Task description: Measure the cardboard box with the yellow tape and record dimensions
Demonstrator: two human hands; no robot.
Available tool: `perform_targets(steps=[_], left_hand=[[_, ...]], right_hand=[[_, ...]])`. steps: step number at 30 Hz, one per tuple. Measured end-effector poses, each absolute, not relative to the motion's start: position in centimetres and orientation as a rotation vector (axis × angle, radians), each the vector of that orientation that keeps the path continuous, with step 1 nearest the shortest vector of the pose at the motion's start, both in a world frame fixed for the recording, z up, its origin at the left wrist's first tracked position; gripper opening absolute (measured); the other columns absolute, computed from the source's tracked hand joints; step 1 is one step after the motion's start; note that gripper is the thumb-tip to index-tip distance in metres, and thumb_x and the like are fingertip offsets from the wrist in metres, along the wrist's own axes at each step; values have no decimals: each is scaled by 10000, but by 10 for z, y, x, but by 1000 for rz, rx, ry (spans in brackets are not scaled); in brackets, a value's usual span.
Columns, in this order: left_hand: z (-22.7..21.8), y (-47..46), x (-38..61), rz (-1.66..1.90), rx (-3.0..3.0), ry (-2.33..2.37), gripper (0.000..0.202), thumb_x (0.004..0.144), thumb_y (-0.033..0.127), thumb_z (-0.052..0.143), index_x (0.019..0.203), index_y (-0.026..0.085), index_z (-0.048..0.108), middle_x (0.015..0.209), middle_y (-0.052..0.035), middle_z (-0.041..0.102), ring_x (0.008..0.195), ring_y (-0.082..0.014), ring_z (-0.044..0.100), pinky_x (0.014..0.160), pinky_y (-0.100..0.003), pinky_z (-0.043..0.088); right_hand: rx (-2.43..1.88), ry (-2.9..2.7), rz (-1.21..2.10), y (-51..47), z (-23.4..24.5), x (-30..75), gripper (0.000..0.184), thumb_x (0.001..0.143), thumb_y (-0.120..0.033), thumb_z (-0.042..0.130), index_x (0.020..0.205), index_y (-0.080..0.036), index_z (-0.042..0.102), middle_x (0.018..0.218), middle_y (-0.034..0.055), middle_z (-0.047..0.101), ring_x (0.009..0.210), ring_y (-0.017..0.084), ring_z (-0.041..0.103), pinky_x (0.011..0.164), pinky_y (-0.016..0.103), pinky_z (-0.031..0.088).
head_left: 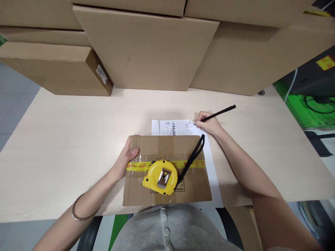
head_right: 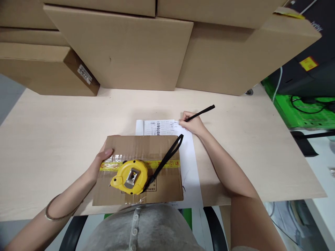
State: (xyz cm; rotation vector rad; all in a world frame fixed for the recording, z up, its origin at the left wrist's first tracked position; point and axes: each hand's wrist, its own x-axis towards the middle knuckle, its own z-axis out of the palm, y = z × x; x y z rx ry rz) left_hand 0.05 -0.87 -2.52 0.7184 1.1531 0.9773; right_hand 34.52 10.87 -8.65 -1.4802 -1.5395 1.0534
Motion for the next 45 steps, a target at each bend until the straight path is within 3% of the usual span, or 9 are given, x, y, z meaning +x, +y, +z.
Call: perform_targets(steps=[8, 14, 18, 23, 29, 36, 40, 42, 45], left_hand=[[-30, -8, -1, 989, 743, 1149, 469, 701, 467, 787, 1061, 208, 634, 977, -31, 743, 898, -266, 718, 734, -315, 555], [-31, -8, -1, 980, 737, 1150, 504, 715, 471, 780, 1116, 210, 621, 1046, -49, 754, 1042, -327, 710, 912, -410, 558], [-33, -8, -1, 994, 796, 1138, 474, 737, 474, 763, 1109, 207, 639, 1057, -73, 758, 1140, -366, 673, 1009, -463, 519], [-42, -5, -4, 1000, 832, 1088, 497, 746, 475, 761, 1150, 219, 627, 1138, -79, 745, 1142, -356, 670, 1056, -471, 486], [-45, -5, -8, 939, 868, 1066, 508, 811, 518, 700, 1190, 190, 619, 1110, -106, 751, 1146, -364, 667, 1065, -499, 469], [-52, -5, -10, 972, 943, 1005, 495, 848, 508, 669, 1236, 217, 571, 1229, -99, 700, 1181, -340, 639, 1066, -482, 454], [-56, 3, -18, 1067, 1036, 989, 614, 830, 549, 682, 1366, 294, 526, 1377, -88, 606, 1311, -322, 534, 1119, -464, 406], [-53, 6, -25, 1186, 1116, 983, 553, 839, 559, 656, 1334, 321, 583, 1384, -61, 601, 1386, -304, 459, 1193, -452, 320], [-47, 3, -34, 1243, 1269, 934, 384, 919, 544, 526, 1121, 298, 739, 1385, -47, 605, 1454, -300, 382, 1250, -454, 224]], right_hand=[[-1525, -1648, 1007, 112, -86, 346, 260, 638, -290, 611, 593, -252, 358, 445, -65, 488, 360, 80, 405, 402, 226, 280], [-1669, -1918, 920, 107, -70, 349, 387, 841, -492, 550, 609, -243, 366, 476, -39, 472, 441, 104, 425, 479, 256, 338], [-1851, -2180, 676, 98, -54, 339, 520, 953, -601, 421, 619, -213, 510, 574, 44, 571, 587, 189, 560, 596, 311, 374], [-1889, -2614, 401, 95, -44, 309, 435, 970, -533, 491, 796, -179, 673, 798, 127, 734, 773, 280, 685, 647, 330, 366], [-1710, -2925, 184, 95, -41, 290, 388, 1030, -435, 441, 997, -151, 702, 1087, 155, 738, 933, 272, 695, 664, 324, 361], [-1610, -2904, 127, 111, -28, 286, 379, 1016, -464, 475, 959, -164, 699, 1059, 121, 736, 855, 236, 673, 633, 307, 344], [-1591, -2693, 119, 108, 13, 285, 438, 1060, -406, 347, 972, -141, 685, 1037, 120, 720, 890, 214, 651, 731, 310, 416], [-1424, -2532, 201, 86, 32, 274, 505, 1054, -489, 324, 1010, -152, 698, 1029, 111, 720, 937, 223, 637, 814, 335, 443], [-1102, -2534, 245, 33, 44, 251, 646, 938, -732, 395, 1092, -213, 746, 1047, 101, 736, 974, 292, 614, 876, 449, 430]])
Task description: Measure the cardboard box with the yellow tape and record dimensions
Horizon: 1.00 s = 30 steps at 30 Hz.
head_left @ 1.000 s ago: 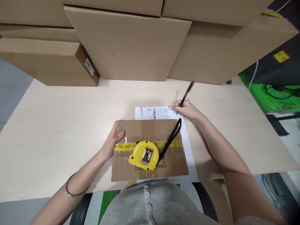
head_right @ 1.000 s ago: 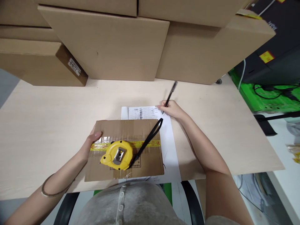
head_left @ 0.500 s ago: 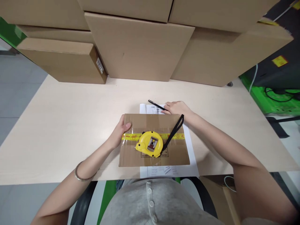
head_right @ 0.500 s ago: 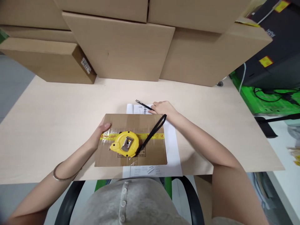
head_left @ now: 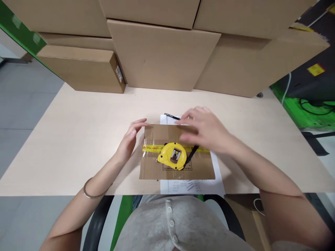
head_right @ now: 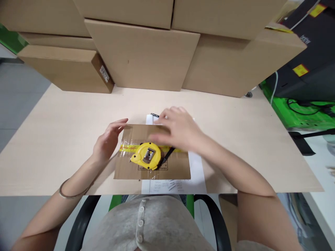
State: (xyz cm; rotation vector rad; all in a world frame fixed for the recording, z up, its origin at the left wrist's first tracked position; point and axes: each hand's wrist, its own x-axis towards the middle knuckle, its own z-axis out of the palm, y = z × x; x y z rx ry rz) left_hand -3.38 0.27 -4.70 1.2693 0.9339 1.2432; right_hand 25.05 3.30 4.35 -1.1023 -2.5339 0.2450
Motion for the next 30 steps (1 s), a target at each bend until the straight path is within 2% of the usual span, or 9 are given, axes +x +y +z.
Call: perform_targets(steps=[2, 6, 10, 12, 15, 18, 21, 26, 30], left_hand=[[-44, -4, -38, 1198, 1344, 920, 392, 957, 512, 465, 1015, 296, 786, 1419, -37, 589, 1480, -298, 350, 1263, -455, 202], [-46, -17, -40, 1098, 1339, 932, 389, 991, 474, 425, 1114, 351, 773, 1541, 22, 499, 1534, -275, 275, 1283, -460, 172], [-49, -22, -38, 1075, 1294, 905, 398, 1005, 481, 402, 1181, 375, 743, 1582, 52, 456, 1561, -256, 229, 1290, -461, 172], [-48, -23, -36, 1082, 1270, 888, 417, 1017, 488, 376, 1190, 374, 738, 1589, 59, 450, 1566, -248, 222, 1291, -463, 178], [-46, -25, -34, 1080, 1236, 894, 457, 1021, 534, 353, 1180, 360, 745, 1588, 55, 458, 1563, -251, 233, 1285, -466, 204], [-46, -26, -32, 1085, 1148, 933, 498, 979, 634, 400, 1146, 328, 756, 1568, 28, 490, 1535, -285, 298, 1266, -463, 253], [-49, -25, -34, 1102, 1035, 947, 509, 960, 664, 426, 1216, 331, 713, 1547, 4, 516, 1490, -306, 379, 1245, -487, 284], [-53, -19, -43, 1028, 1315, 959, 344, 914, 561, 608, 1165, 359, 728, 1523, -14, 500, 1539, -313, 262, 1274, -518, 196], [-48, -17, -45, 1017, 1401, 960, 268, 893, 489, 667, 1132, 393, 742, 1476, -28, 511, 1529, -332, 270, 1260, -554, 221]], right_hand=[[-1046, -2553, 134, 0, 40, 237, 739, 828, -817, 489, 1123, -189, 746, 1143, 142, 732, 1002, 334, 610, 887, 500, 416], [-1015, -2536, 80, -36, 30, 230, 710, 796, -774, 595, 1181, -188, 710, 1248, 169, 712, 1160, 387, 604, 943, 542, 410], [-1040, -2477, 378, -45, 30, 235, 690, 774, -709, 698, 1224, -194, 615, 1264, 147, 714, 1247, 372, 600, 1005, 549, 442], [-1060, -2429, 612, -47, 33, 233, 587, 813, -602, 727, 1217, -204, 577, 1213, 120, 735, 1171, 321, 658, 954, 498, 510], [-1063, -2399, 806, -41, 40, 221, 374, 911, -443, 667, 1200, -227, 571, 1112, 78, 757, 931, 240, 734, 775, 394, 577], [-999, -2477, 759, -26, 47, 201, 426, 961, -404, 606, 1348, -253, 512, 1205, 65, 732, 927, 232, 741, 743, 375, 583], [-887, -2612, 683, -10, 49, 185, 507, 992, -328, 559, 1472, -264, 410, 1353, 61, 667, 956, 232, 737, 749, 379, 587], [-881, -2501, 796, -5, 43, 191, 475, 980, -308, 586, 1440, -307, 467, 1288, 20, 699, 1005, 185, 721, 806, 332, 603], [-1066, -2348, 795, -16, 42, 240, 461, 906, -325, 698, 1349, -354, 576, 1243, 4, 726, 996, 192, 727, 774, 320, 613]])
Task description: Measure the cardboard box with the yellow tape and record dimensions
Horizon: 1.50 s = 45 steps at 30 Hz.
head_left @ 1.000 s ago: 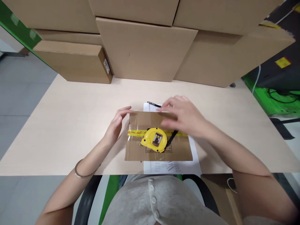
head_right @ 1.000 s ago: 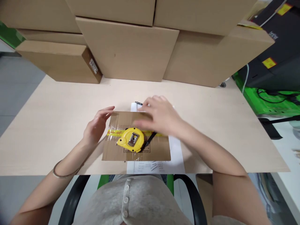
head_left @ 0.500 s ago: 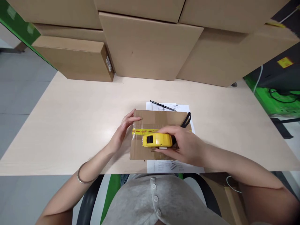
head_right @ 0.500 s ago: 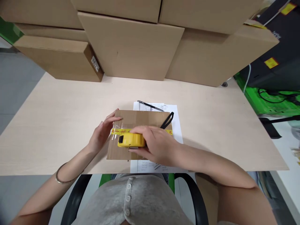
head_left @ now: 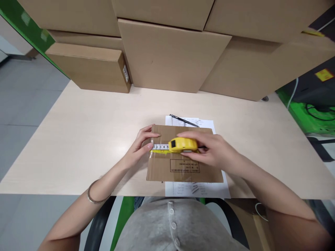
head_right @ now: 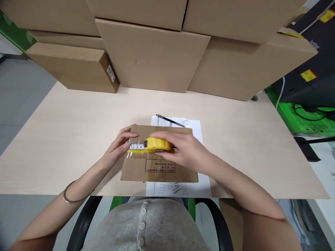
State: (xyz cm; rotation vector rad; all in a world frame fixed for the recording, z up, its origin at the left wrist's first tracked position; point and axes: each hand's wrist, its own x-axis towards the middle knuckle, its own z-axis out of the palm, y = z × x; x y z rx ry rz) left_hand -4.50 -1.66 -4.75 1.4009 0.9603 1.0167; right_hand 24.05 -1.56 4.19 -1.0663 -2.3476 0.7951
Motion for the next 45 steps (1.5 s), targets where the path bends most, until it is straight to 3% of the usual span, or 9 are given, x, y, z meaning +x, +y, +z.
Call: perform_targets(steps=[8, 19, 24, 29, 32, 35, 38, 41, 45], left_hand=[[-56, -13, -48, 1029, 1382, 914, 258, 909, 444, 658, 1149, 406, 745, 1488, -29, 486, 1533, -327, 243, 1233, -532, 280], [-66, -12, -52, 1052, 1418, 907, 274, 938, 357, 621, 1186, 403, 727, 1494, -28, 473, 1522, -295, 270, 1208, -488, 332], [-60, -11, -53, 1061, 1487, 896, 289, 952, 331, 603, 1201, 405, 729, 1517, -9, 490, 1526, -269, 277, 1257, -471, 233], [-60, -11, -50, 1090, 1497, 913, 319, 955, 448, 585, 1217, 359, 743, 1522, -30, 520, 1508, -298, 328, 1256, -481, 244], [-66, -9, -51, 1121, 1414, 856, 540, 983, 628, 383, 1221, 309, 748, 1558, -49, 489, 1493, -332, 363, 1236, -505, 296], [-61, -7, -55, 1104, 1557, 849, 660, 1004, 652, 225, 1272, 307, 720, 1589, -42, 461, 1516, -329, 331, 1257, -539, 242], [-34, -11, -53, 1056, 1961, 990, 497, 1039, 534, 338, 1354, 308, 649, 1636, -34, 391, 1539, -312, 287, 1263, -593, 195], [5, -27, -35, 967, 2348, 955, 494, 984, 312, 583, 1467, 268, 494, 1605, -102, 419, 1509, -291, 363, 1223, -570, 338], [33, -49, 1, 625, 2650, 624, 561, 947, 490, 617, 1350, 116, 504, 1465, -241, 547, 1435, -354, 473, 1109, -551, 504]], right_hand=[[-1556, -2076, 727, -46, 41, 364, 354, 854, -389, 728, 1201, -412, 660, 1157, 38, 740, 873, 234, 719, 642, 354, 605], [-1603, -2051, 707, -52, 44, 363, 360, 840, -451, 729, 1192, -405, 673, 1049, 16, 751, 709, 174, 653, 522, 297, 517], [-1360, -2307, 664, -29, 64, 311, 338, 850, -422, 740, 1175, -366, 668, 978, -25, 773, 683, 164, 674, 591, 307, 514], [-962, -2679, 547, -2, 62, 216, 348, 941, -289, 616, 1287, -267, 604, 1237, 5, 741, 933, 218, 724, 722, 332, 500], [-774, -2715, 553, 6, 63, 192, 374, 965, -224, 562, 1337, -267, 578, 1303, 12, 710, 951, 204, 718, 713, 319, 477], [-641, -2628, 682, 12, 72, 209, 323, 916, -162, 595, 1206, -293, 647, 1274, -24, 712, 1032, 165, 699, 722, 270, 467], [-541, -2565, 941, 11, 85, 250, 290, 829, -108, 672, 1070, -270, 687, 1162, -35, 730, 991, 125, 698, 741, 224, 472], [-520, -2642, 1212, 0, 95, 282, 307, 811, -55, 663, 1047, -249, 694, 1121, -15, 737, 933, 105, 700, 772, 208, 481], [-538, -2736, 1396, -14, 94, 292, 390, 764, 17, 614, 1037, -244, 709, 1095, -25, 742, 874, 96, 692, 747, 208, 473]])
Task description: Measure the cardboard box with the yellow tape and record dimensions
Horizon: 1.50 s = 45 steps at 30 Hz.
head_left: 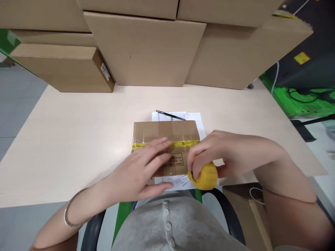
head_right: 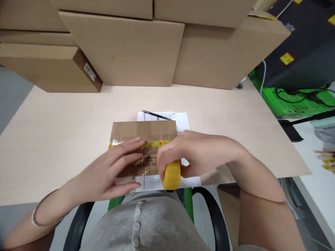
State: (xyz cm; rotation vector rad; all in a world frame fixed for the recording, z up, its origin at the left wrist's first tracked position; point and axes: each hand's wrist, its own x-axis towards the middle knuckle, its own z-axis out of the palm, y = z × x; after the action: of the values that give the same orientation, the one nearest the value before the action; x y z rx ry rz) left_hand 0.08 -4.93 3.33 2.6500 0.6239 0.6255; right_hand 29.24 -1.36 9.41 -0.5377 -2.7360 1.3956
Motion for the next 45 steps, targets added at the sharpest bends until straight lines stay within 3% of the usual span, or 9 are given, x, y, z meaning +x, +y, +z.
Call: perform_targets(steps=[4, 8, 13, 24, 34, 38, 40, 42, 45], left_hand=[[24, -55, 19, 517, 2737, 633, 526, 961, 546, 566, 1206, 81, 546, 1313, -254, 658, 1306, -377, 601, 1054, -555, 547], [16, -54, 17, 462, 2887, 582, 363, 997, 329, 552, 1281, 104, 551, 1338, -241, 634, 1320, -380, 586, 1065, -547, 526], [23, -54, 19, 218, 3051, 539, 758, 941, 104, 525, 1583, 413, 266, 1403, -176, 584, 1323, -349, 590, 1027, -521, 531], [23, -55, 21, 135, 3100, 530, 762, 945, 235, 582, 1603, 411, 240, 1408, -211, 580, 1315, -364, 589, 1045, -534, 503], [22, -55, 21, 191, 3072, 534, 783, 930, 183, 605, 1591, 428, 264, 1386, -203, 582, 1289, -381, 608, 1027, -560, 518], [18, -54, 17, 410, 2988, 549, 839, 941, 171, 641, 1577, 506, 208, 1438, -155, 555, 1364, -369, 545, 1031, -546, 529], [15, -54, 15, 618, 2883, 488, 834, 955, 311, 653, 1608, 438, 150, 1460, -176, 545, 1362, -357, 548, 1038, -536, 532], [13, -53, 12, 846, 2743, 399, 888, 956, 439, 626, 1641, 294, 81, 1415, -208, 580, 1302, -328, 597, 1044, -507, 539], [9, -50, 4, 1207, 2466, 452, 767, 966, 452, 566, 1622, 227, 236, 1318, -152, 644, 1219, -272, 634, 1064, -459, 532]], right_hand=[[-546, -2784, 1385, -4, 87, 288, 426, 772, 29, 579, 1073, -246, 701, 1124, -24, 731, 923, 106, 678, 773, 220, 467], [-569, -2789, 1359, 24, 87, 286, 409, 768, 34, 532, 1039, -225, 694, 1069, -4, 721, 949, 134, 665, 826, 257, 474], [-664, -2784, 1295, 70, 86, 282, 365, 754, 15, 495, 971, -215, 678, 995, 11, 719, 896, 153, 650, 766, 272, 482], [-840, -2749, 1182, 142, 63, 282, 331, 693, -24, 534, 936, -205, 668, 952, 3, 724, 853, 162, 639, 750, 299, 475], [-816, -2767, 1095, 114, 93, 284, 312, 764, -38, 544, 992, -203, 677, 1044, 17, 724, 935, 165, 650, 791, 288, 485], [-695, -2850, 1287, 67, 103, 280, 366, 750, -3, 539, 1014, -204, 695, 1028, 24, 708, 928, 163, 648, 783, 273, 492], [-694, -2858, 1415, 41, 99, 279, 416, 724, 23, 547, 1037, -201, 703, 1031, 34, 696, 914, 165, 647, 772, 273, 496], [-666, -2830, 1510, 20, 93, 281, 458, 729, 34, 555, 1083, -206, 717, 1056, 46, 681, 913, 160, 644, 769, 272, 499], [-623, -2710, 1644, 2, 86, 295, 449, 830, -21, 576, 1204, -229, 714, 1125, 67, 679, 953, 149, 648, 740, 253, 502]])
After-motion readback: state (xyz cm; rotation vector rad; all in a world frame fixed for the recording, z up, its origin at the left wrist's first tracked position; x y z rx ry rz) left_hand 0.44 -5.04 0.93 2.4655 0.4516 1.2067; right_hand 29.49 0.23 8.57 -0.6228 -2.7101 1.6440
